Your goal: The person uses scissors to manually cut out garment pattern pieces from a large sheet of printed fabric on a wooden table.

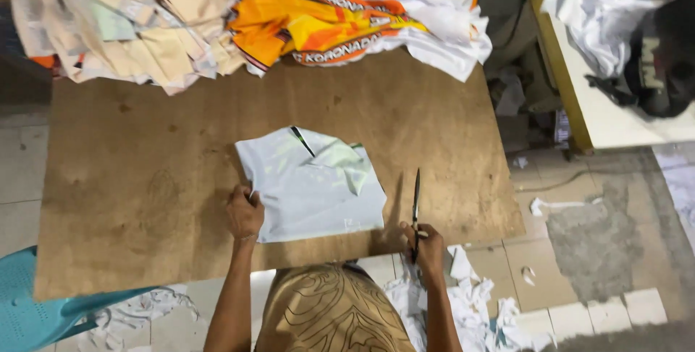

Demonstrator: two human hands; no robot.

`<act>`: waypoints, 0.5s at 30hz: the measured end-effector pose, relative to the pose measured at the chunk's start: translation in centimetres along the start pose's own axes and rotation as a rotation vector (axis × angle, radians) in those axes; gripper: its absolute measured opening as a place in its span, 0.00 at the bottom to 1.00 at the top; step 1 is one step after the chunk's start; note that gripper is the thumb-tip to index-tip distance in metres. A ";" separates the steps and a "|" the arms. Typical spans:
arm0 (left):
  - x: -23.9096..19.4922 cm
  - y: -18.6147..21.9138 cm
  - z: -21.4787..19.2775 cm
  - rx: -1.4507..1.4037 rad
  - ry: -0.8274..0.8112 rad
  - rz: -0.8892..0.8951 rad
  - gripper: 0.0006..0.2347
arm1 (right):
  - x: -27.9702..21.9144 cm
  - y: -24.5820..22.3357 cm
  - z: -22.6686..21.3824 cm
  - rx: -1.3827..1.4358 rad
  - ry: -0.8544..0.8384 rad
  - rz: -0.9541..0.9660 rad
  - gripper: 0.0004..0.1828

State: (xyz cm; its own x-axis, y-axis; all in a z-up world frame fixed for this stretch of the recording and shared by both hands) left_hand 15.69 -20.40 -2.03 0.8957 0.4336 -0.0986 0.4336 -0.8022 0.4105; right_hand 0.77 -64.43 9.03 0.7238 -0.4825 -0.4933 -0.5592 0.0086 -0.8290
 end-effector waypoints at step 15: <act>41.8 21.2 -26.6 -1.805 0.354 0.713 0.31 | -0.4 -0.8 6.8 0.057 0.147 0.297 0.25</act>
State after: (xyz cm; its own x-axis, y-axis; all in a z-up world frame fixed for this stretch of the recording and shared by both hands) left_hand 59.74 -8.36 26.71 0.6759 0.5088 0.5331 -0.7272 0.3431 0.5945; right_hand 3.68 -58.31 8.05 0.4642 -0.5729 -0.6755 -0.7102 0.2149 -0.6704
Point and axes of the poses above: each hand's wrist, its own x-axis towards the middle knuckle, its own z-axis out of the palm, y = z × x, the point moved 5 cm from there along x, towards the middle knuckle, and after that the axes turned 1 degree about -y, right-handed, at the moved point
